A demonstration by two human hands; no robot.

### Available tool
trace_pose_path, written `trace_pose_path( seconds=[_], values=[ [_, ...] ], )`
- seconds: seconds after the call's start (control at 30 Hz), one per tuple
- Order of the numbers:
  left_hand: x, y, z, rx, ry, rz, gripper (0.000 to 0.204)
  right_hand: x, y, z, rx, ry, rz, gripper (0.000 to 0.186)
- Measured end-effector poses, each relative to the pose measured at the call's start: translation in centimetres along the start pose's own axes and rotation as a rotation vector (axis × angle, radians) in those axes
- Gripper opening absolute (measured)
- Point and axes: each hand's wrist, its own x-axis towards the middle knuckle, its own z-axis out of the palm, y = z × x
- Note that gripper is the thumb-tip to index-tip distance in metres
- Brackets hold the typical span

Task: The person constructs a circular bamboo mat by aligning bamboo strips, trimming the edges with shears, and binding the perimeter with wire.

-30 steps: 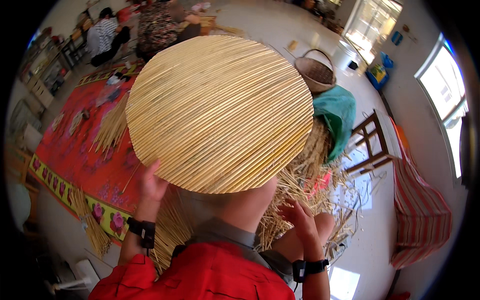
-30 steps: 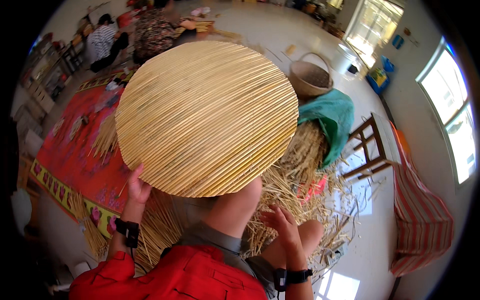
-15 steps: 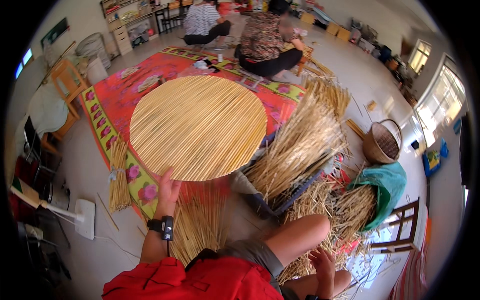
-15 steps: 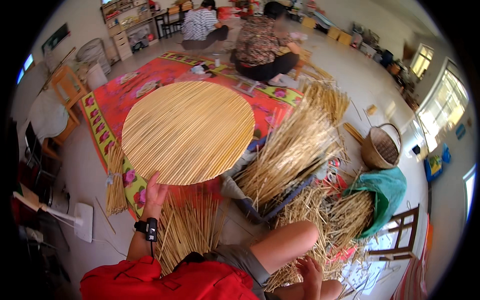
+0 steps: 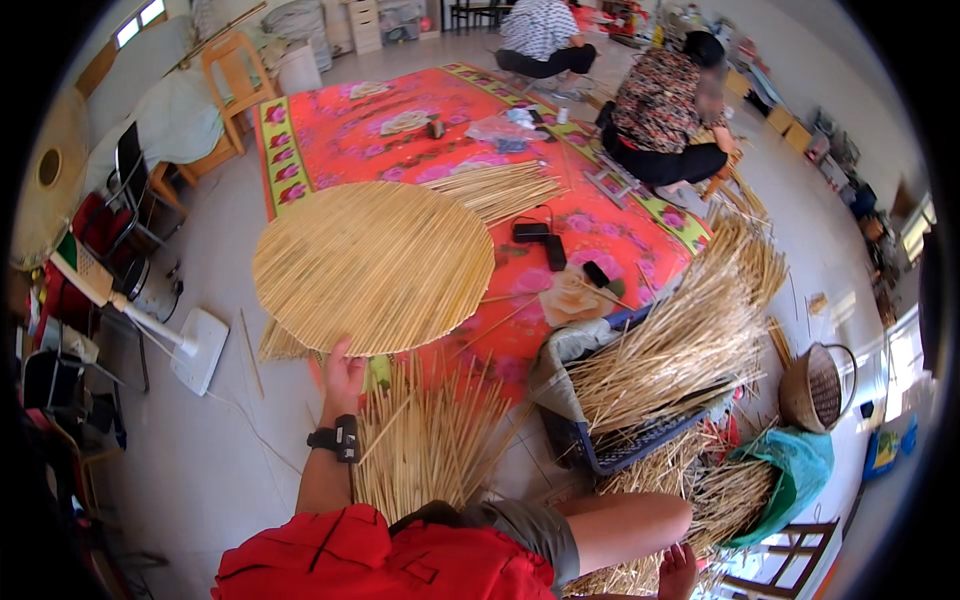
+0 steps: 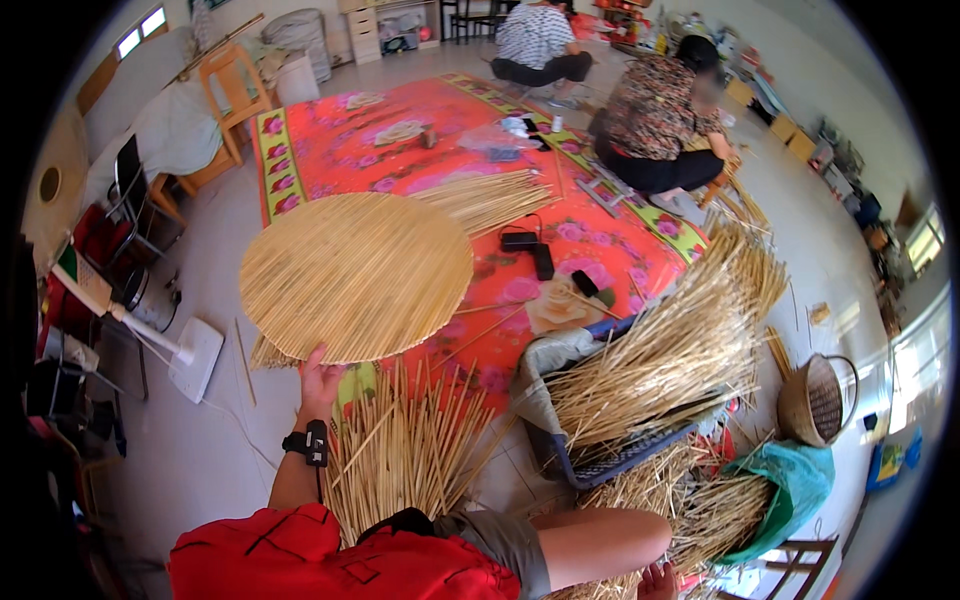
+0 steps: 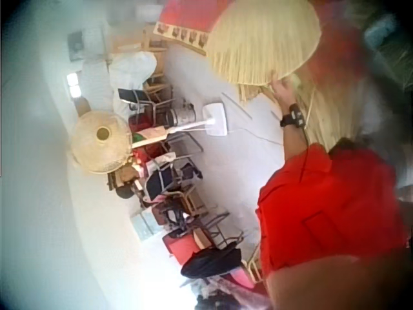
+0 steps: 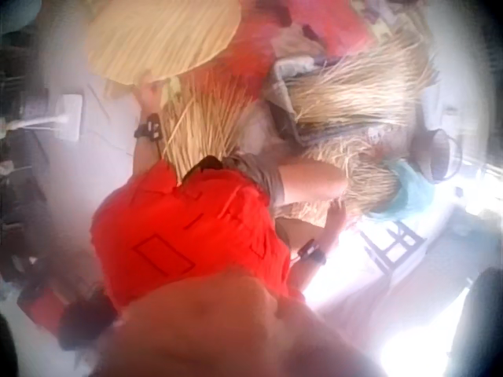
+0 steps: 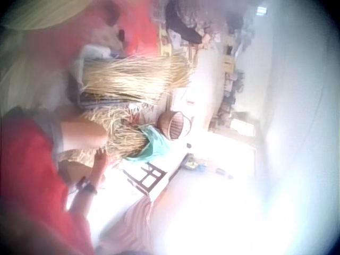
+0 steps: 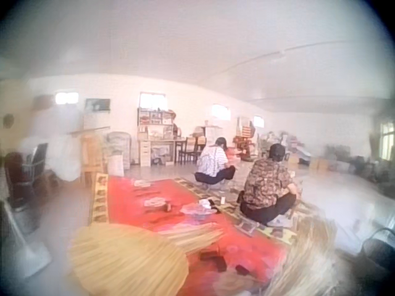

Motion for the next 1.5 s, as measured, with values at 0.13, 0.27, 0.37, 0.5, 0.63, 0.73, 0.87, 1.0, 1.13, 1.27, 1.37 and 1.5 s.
trace_pose_path(
  seconds=[0.13,0.27,0.37,0.5,0.63,0.73,0.87,1.0,1.13,1.27,1.37,1.5],
  values=[
    [-2.2,2.2,1.2,-0.044,0.179,0.027,0.031,1.8,-0.9,2.3,-0.821,0.540,-0.017,0.048],
    [-2.8,2.6,-1.2,-0.020,0.306,0.140,0.030,4.5,-1.8,8.1,-1.122,0.583,-0.077,0.040],
    [-3.4,3.8,-4.6,-0.051,0.312,0.100,0.029,6.1,-2.4,10.2,-1.282,0.606,-0.071,0.042],
    [-4.8,3.9,-5.6,-0.046,0.404,0.096,0.028,6.9,-4.2,9.0,-1.457,0.645,-0.049,0.047],
    [-6.4,5.1,-6.8,-0.007,0.347,0.050,0.033,8.2,-5.3,8.1,-1.932,0.462,0.032,0.048],
    [-8.2,7.3,-5.8,0.050,0.226,0.000,0.038,10.5,-4.4,10.7,-1.790,0.451,-0.019,0.051],
    [-8.1,7.8,-3.8,0.096,-0.016,-0.125,0.048,16.3,-1.3,15.7,-0.959,0.722,-0.124,0.048],
    [-7.0,4.1,1.9,0.119,-0.087,-0.267,0.052,20.2,2.9,23.9,-0.882,0.577,-0.041,0.048],
    [-7.3,-1.9,9.0,0.117,-0.327,-0.459,0.057,20.0,4.5,25.4,-0.669,0.464,-0.070,0.059],
    [-10.3,-7.1,15.6,0.157,-0.488,-0.654,0.060,16.9,3.7,22.9,-0.519,0.488,-0.100,0.071],
    [-12.4,-9.6,19.0,0.166,-0.598,-0.878,0.060,13.1,2.7,19.7,-0.367,0.442,-0.162,0.068],
    [-15.3,-12.6,23.4,0.236,-0.747,-0.978,0.061,7.1,3.0,18.4,-0.205,0.416,-0.373,0.055]
  ],
)
